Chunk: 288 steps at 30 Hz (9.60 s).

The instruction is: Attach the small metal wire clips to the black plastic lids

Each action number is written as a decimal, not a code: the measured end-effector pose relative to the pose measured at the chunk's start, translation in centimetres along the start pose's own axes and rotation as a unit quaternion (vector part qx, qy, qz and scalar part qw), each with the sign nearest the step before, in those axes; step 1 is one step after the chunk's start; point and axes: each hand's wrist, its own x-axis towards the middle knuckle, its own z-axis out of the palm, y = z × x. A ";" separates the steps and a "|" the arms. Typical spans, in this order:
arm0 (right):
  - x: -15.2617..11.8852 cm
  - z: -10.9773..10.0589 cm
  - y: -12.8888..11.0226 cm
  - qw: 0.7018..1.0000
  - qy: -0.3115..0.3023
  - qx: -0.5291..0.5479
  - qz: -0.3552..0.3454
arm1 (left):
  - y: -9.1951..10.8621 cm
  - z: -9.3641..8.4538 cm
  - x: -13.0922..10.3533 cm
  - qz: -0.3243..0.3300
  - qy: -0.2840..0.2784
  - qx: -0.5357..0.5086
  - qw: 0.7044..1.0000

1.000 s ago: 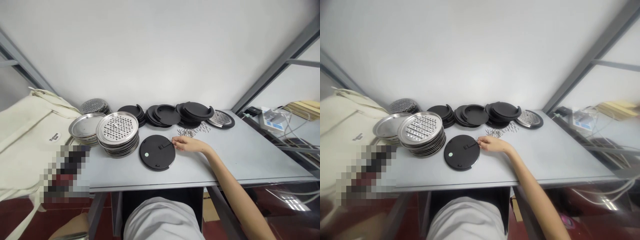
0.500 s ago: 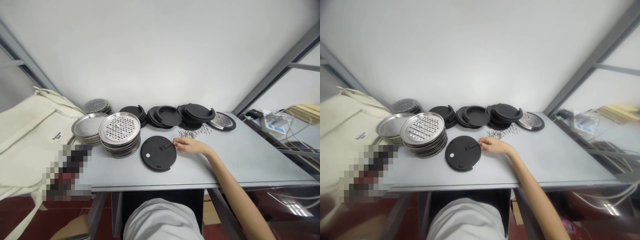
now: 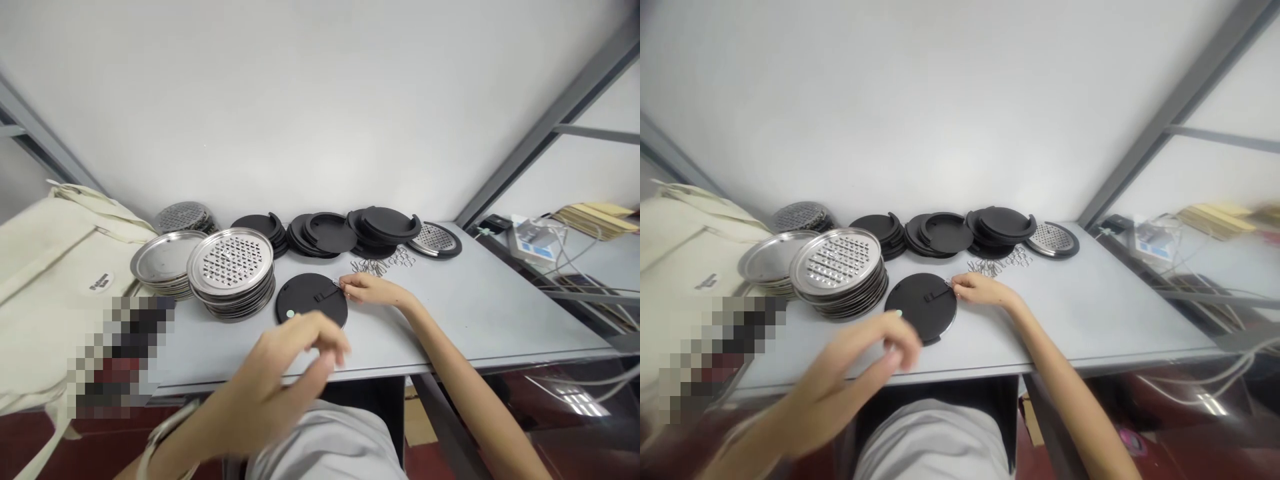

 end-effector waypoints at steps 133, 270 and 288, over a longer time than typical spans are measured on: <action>0.6 -1.4 -0.4 0.999 0.012 -0.031 -0.007 | -8.4 6.9 11.1 0.025 -0.023 0.081 0.996; 0.5 -1.5 0.8 1.000 0.013 0.013 -0.003 | -8.0 6.2 11.6 0.069 -0.048 0.079 0.993; 0.8 -1.9 1.1 0.998 -0.009 0.057 -0.004 | -7.8 6.2 11.6 0.048 -0.073 0.040 0.995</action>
